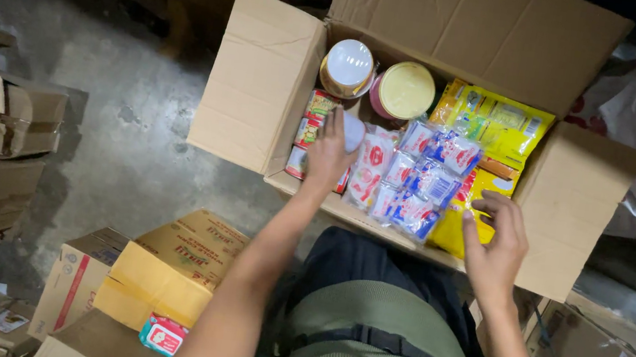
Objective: The recorder picks various grocery items from shelves and packs them into a cardboard box, then closes and tapes the box.
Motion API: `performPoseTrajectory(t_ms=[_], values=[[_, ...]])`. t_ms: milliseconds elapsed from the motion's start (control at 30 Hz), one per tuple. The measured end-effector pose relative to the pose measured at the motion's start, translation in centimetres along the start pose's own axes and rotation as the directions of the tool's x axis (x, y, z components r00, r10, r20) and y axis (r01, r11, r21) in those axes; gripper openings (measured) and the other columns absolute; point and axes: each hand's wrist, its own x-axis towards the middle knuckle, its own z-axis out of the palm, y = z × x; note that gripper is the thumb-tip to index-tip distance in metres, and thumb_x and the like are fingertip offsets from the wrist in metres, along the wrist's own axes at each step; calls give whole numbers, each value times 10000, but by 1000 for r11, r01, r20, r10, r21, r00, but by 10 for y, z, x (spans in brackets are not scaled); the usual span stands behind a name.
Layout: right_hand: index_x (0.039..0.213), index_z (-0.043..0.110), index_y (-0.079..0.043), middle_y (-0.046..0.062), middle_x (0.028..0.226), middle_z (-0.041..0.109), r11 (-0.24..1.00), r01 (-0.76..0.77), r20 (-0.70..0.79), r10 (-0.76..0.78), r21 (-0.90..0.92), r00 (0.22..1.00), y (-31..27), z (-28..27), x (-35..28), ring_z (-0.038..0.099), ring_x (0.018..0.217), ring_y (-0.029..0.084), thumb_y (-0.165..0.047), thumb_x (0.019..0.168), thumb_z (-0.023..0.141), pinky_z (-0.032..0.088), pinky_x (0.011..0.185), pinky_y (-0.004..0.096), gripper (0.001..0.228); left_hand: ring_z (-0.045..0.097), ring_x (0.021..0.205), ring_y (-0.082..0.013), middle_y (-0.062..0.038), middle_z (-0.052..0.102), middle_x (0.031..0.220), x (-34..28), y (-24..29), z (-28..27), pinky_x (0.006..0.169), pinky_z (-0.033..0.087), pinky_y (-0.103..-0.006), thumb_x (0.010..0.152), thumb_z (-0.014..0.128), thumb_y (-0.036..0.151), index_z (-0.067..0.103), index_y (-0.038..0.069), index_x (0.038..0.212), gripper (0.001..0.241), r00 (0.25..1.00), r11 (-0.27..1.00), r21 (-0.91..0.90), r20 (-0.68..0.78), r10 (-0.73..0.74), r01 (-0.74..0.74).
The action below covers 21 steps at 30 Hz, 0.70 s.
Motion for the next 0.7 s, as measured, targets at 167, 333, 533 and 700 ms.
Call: performPoseTrajectory(t_ms=[167,333,533,700], values=[[1074,640,58,178,1225,665,997,-66,-87,70,44,994,16,-7,-7,689,1095,245,16,978,692,589,930,334,117,642,1156,-442,-266,585,1379,3,6,22,821,585,-468,644,920,328,351,13,1485,1063,1000,1000,7,-17,-10,10],[1053,639,65,164,1208,672,987,-133,-113,143,92,983,22,-5,-10,696,1050,210,32,980,680,598,923,318,91,677,1077,-434,-253,655,1236,14,9,0,895,551,-519,750,867,417,293,74,1583,1068,885,935,-86,362,-293,345],[1041,641,70,151,1161,683,987,-133,-101,142,89,985,21,-2,-7,695,1015,200,33,969,685,588,892,311,92,457,1354,-443,-252,419,1506,1,2,24,1090,444,-560,780,791,447,170,56,1650,1138,898,943,-75,337,-281,323],[1052,651,55,135,1061,694,981,-177,-91,184,81,979,24,-4,-8,703,957,184,9,974,683,580,874,306,96,106,1554,-382,-155,7,1716,-3,-9,32,1166,235,-671,857,669,520,134,176,1631,1002,906,960,269,383,-179,76]])
